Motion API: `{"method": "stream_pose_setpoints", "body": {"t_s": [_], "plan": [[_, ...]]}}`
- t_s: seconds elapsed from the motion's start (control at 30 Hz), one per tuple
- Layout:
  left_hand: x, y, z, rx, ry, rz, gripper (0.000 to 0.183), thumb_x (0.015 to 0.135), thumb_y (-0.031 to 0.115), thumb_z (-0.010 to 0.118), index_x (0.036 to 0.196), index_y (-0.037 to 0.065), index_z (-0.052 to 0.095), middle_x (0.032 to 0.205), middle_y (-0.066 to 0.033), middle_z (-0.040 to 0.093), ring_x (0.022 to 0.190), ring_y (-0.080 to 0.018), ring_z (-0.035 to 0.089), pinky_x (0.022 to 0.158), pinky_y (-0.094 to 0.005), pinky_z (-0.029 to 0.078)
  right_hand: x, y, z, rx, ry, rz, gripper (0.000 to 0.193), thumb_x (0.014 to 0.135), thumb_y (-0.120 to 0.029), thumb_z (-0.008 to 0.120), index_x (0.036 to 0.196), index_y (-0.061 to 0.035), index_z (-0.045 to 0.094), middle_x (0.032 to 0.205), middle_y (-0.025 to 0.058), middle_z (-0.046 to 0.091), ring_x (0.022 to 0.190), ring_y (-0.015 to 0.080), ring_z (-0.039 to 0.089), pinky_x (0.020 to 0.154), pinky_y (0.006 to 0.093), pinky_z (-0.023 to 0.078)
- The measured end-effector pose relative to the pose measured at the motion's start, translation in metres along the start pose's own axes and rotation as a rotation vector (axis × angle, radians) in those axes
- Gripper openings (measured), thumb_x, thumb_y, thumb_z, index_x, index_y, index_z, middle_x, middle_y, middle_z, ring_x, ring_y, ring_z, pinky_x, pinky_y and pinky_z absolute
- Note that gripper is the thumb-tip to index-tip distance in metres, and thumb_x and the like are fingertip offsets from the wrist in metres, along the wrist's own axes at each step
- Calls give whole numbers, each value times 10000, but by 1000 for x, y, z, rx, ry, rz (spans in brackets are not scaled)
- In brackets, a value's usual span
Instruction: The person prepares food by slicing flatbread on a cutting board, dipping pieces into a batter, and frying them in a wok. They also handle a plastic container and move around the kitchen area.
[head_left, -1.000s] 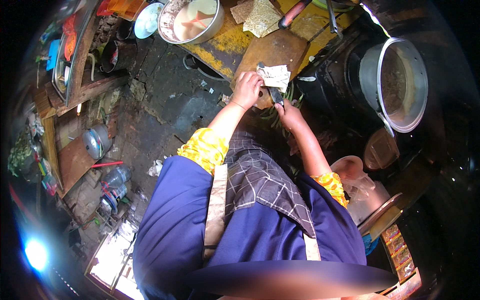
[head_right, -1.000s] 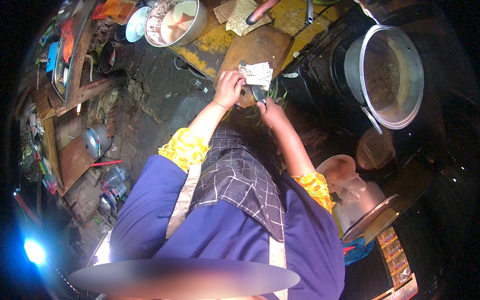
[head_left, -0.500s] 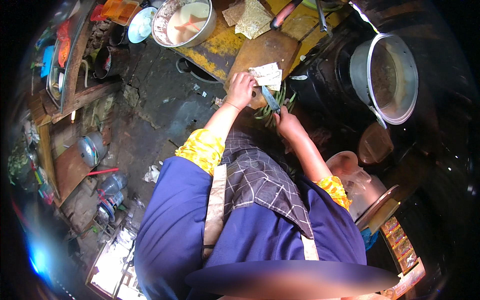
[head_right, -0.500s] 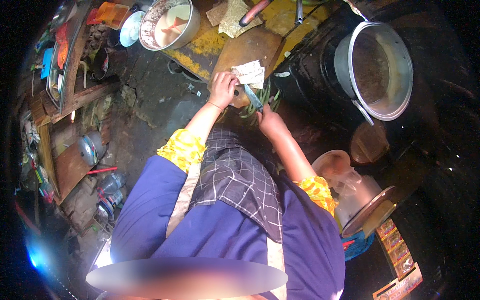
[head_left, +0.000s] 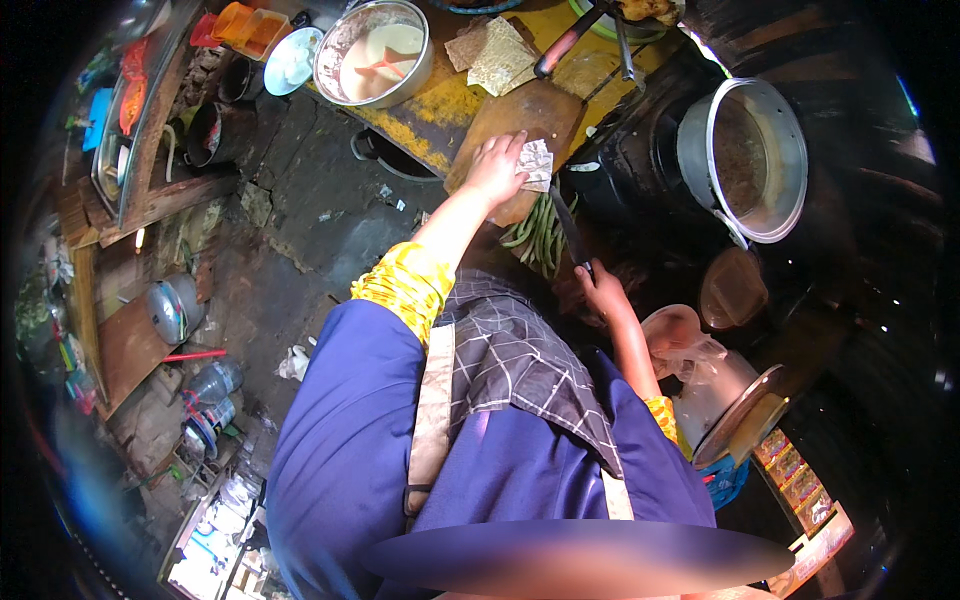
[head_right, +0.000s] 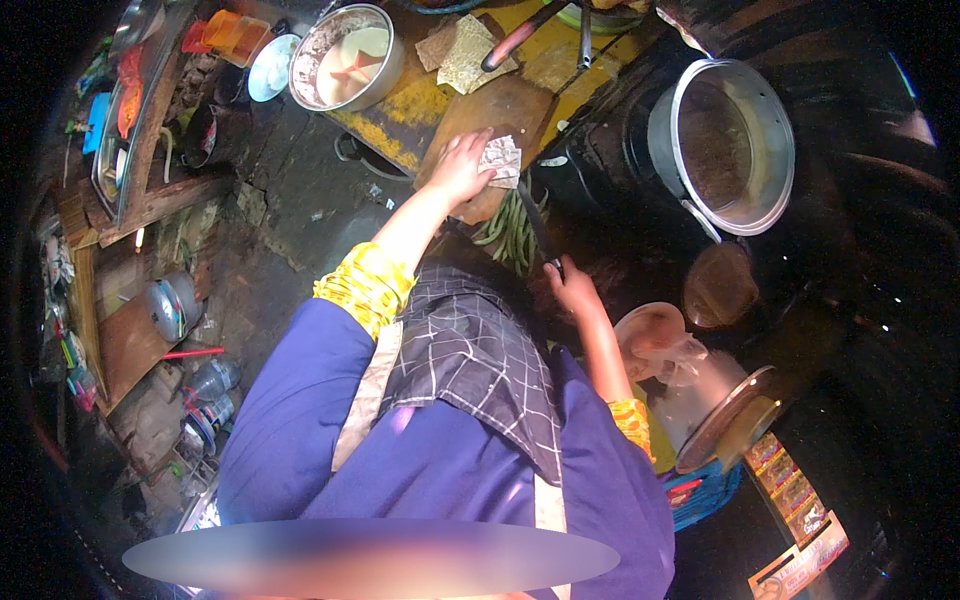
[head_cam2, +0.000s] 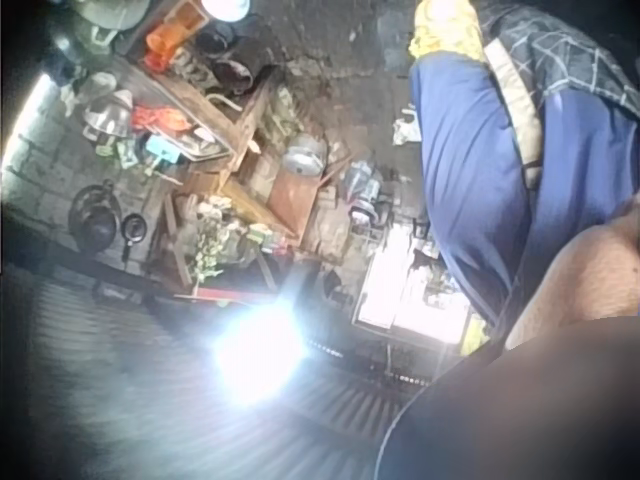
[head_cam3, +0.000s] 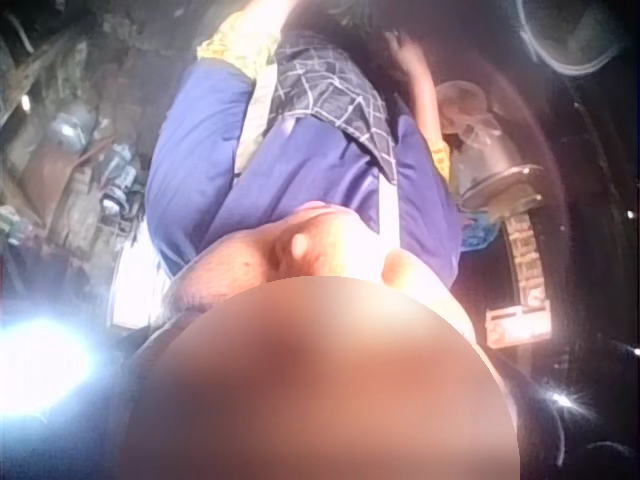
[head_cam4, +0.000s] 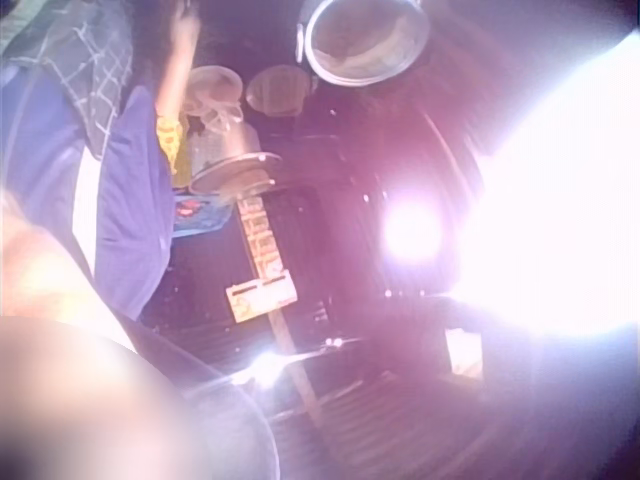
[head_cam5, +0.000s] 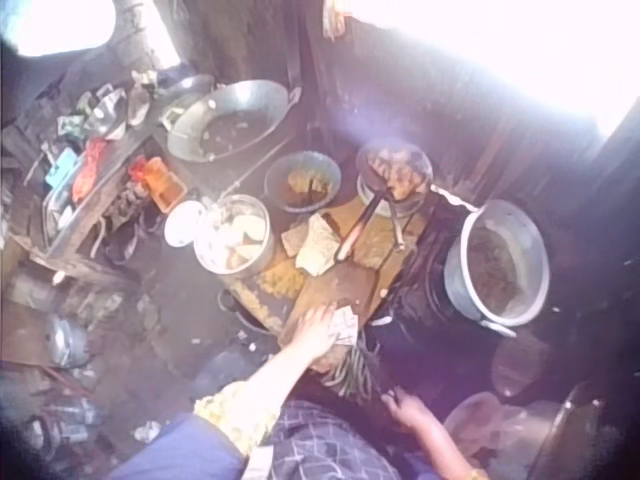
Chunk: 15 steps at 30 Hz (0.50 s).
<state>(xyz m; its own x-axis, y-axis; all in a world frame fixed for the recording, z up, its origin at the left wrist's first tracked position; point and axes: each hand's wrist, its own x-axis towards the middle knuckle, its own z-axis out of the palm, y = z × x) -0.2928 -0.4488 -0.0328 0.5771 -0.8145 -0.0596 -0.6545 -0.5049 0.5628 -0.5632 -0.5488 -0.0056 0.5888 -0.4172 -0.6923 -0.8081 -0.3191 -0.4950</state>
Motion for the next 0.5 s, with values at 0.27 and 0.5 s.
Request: {"method": "stream_pose_setpoints", "body": {"t_s": [0.27,0.5], "plan": [[-5,-11,2,-202,-83,-241,593,693,234,697,1198,27,464,1141,-190,518,1070,-325,493,932,-392,381,-5,-1,-3,48,121,-17,525,856,-453,459,1157,-24,446,946,301,572,936,440,543,780,438,435],[-47,-58,3,-1337,169,-610,345,780,86,646,1074,-52,526,899,-86,630,791,-161,614,702,-279,495,81,-54,14,283,20,-148,436,812,-309,512,1144,-55,388,803,239,599,784,377,605,703,435,464]]}}
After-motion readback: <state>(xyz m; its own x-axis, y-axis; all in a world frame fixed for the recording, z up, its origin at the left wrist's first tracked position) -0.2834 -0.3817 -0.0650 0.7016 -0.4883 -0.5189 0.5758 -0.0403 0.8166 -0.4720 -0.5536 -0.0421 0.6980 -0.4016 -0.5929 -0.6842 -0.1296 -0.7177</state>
